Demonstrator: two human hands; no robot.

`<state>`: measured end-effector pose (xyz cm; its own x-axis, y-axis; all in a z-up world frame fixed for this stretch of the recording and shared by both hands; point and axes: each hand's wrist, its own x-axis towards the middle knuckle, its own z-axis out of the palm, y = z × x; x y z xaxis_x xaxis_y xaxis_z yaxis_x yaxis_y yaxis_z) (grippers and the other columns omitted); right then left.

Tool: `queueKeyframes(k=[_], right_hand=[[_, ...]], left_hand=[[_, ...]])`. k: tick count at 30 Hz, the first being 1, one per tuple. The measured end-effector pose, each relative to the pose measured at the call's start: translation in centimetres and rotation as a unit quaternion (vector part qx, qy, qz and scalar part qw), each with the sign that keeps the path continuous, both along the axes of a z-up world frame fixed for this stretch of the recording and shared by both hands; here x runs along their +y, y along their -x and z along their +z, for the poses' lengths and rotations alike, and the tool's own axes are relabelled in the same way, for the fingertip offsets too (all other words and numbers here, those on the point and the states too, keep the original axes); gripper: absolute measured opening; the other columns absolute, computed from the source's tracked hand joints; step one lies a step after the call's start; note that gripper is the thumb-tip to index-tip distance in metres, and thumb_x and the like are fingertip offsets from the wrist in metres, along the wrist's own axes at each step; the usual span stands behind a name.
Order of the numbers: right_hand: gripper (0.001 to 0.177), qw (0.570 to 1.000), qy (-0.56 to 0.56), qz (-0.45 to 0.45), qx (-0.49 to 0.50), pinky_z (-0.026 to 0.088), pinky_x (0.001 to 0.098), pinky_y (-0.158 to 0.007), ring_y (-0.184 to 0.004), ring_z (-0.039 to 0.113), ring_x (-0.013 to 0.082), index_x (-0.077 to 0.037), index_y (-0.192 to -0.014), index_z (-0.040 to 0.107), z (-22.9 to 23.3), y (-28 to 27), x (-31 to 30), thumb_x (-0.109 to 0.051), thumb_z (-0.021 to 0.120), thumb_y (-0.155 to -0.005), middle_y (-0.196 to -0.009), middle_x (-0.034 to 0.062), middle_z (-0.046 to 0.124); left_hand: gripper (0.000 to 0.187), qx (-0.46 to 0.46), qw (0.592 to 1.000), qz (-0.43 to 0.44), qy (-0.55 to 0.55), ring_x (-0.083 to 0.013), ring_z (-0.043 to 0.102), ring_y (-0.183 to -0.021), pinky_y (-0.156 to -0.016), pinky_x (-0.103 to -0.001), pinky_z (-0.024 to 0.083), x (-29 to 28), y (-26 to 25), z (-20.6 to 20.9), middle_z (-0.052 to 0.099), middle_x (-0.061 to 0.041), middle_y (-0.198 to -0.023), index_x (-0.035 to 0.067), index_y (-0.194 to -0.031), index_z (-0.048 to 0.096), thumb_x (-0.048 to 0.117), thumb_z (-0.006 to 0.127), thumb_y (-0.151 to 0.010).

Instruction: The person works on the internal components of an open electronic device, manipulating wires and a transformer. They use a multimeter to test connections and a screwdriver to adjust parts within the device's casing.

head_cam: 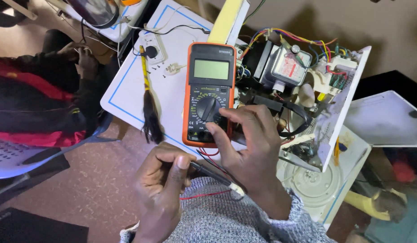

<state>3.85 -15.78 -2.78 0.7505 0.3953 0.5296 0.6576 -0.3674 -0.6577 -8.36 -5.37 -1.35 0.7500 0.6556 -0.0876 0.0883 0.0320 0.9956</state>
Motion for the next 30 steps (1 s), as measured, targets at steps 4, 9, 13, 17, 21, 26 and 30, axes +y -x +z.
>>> queueKeyframes(k=[4,9,13,17,21,26,30], right_hand=[[0.034,0.994,0.061,-0.053,-0.071,0.048,0.0418,-0.074,-0.082,0.059,0.0301,-0.004,-0.100,0.070,0.2,-0.3,1.9,-0.032,0.086,-0.089,-0.090,0.0117,0.056],[0.022,0.994,0.072,-0.049,-0.061,0.043,0.0398,-0.068,-0.076,0.053,0.0273,0.002,-0.088,0.070,1.0,-0.2,2.9,-0.009,0.089,-0.086,-0.084,0.0105,0.057],[0.013,0.994,0.080,-0.048,-0.058,0.042,0.0420,-0.070,-0.076,0.052,0.0280,0.002,-0.092,0.072,0.9,-0.1,3.0,-0.002,0.084,-0.087,-0.084,0.0103,0.061],[0.016,0.995,0.078,-0.052,-0.042,0.041,0.0407,-0.072,-0.079,0.053,0.0269,0.000,-0.096,0.074,0.6,0.0,2.9,-0.005,0.086,-0.086,-0.084,0.0089,0.061],[0.020,0.995,0.080,-0.045,-0.045,0.041,0.0401,-0.075,-0.079,0.054,0.0249,0.000,-0.099,0.073,0.4,0.1,2.8,-0.005,0.086,-0.086,-0.085,0.0096,0.062],[0.016,0.996,0.070,-0.049,-0.035,0.041,0.0397,-0.073,-0.081,0.053,0.0262,-0.002,-0.099,0.074,0.4,0.0,2.8,-0.005,0.084,-0.087,-0.086,0.0093,0.061],[0.016,0.997,0.058,-0.051,-0.017,0.044,0.0412,-0.076,-0.084,0.056,0.0276,-0.003,-0.101,0.074,0.5,0.1,2.6,-0.005,0.083,-0.088,-0.090,0.0077,0.061]], left_hand=[[0.028,0.045,0.993,0.059,-0.087,-0.0101,0.060,-0.071,-0.049,-0.021,0.049,1.3,-1.3,-0.5,0.065,-0.010,-0.116,0.008,-0.087,0.068,0.033,0.059,-0.097],[0.034,0.006,0.998,-0.060,0.007,-0.0059,0.048,-0.043,-0.047,-0.022,0.046,2.8,-2.5,0.0,0.062,-0.017,-0.150,0.010,-0.082,0.060,0.040,0.055,-0.098],[0.030,0.000,0.997,-0.068,0.039,-0.0048,0.042,-0.040,-0.043,-0.020,0.042,4.0,-2.6,-0.3,0.066,-0.015,-0.146,0.010,-0.083,0.057,0.035,0.056,-0.098],[0.032,0.025,0.996,-0.089,0.015,-0.0055,0.042,-0.037,-0.040,-0.022,0.044,4.8,-2.7,0.1,0.069,-0.013,-0.142,0.008,-0.083,0.058,0.037,0.056,-0.097],[0.031,0.028,0.995,-0.094,0.014,-0.0053,0.042,-0.038,-0.041,-0.022,0.043,5.0,-2.5,-0.2,0.069,-0.013,-0.143,0.010,-0.084,0.061,0.037,0.056,-0.098],[0.029,0.027,0.995,-0.092,-0.004,-0.0041,0.041,-0.039,-0.042,-0.022,0.043,4.6,-2.5,0.1,0.067,-0.013,-0.144,0.009,-0.084,0.060,0.034,0.055,-0.099],[0.025,-0.003,0.998,-0.067,0.004,-0.0024,0.042,-0.042,-0.044,-0.018,0.042,4.2,-2.4,0.5,0.070,-0.016,-0.140,0.010,-0.082,0.060,0.027,0.057,-0.099]])
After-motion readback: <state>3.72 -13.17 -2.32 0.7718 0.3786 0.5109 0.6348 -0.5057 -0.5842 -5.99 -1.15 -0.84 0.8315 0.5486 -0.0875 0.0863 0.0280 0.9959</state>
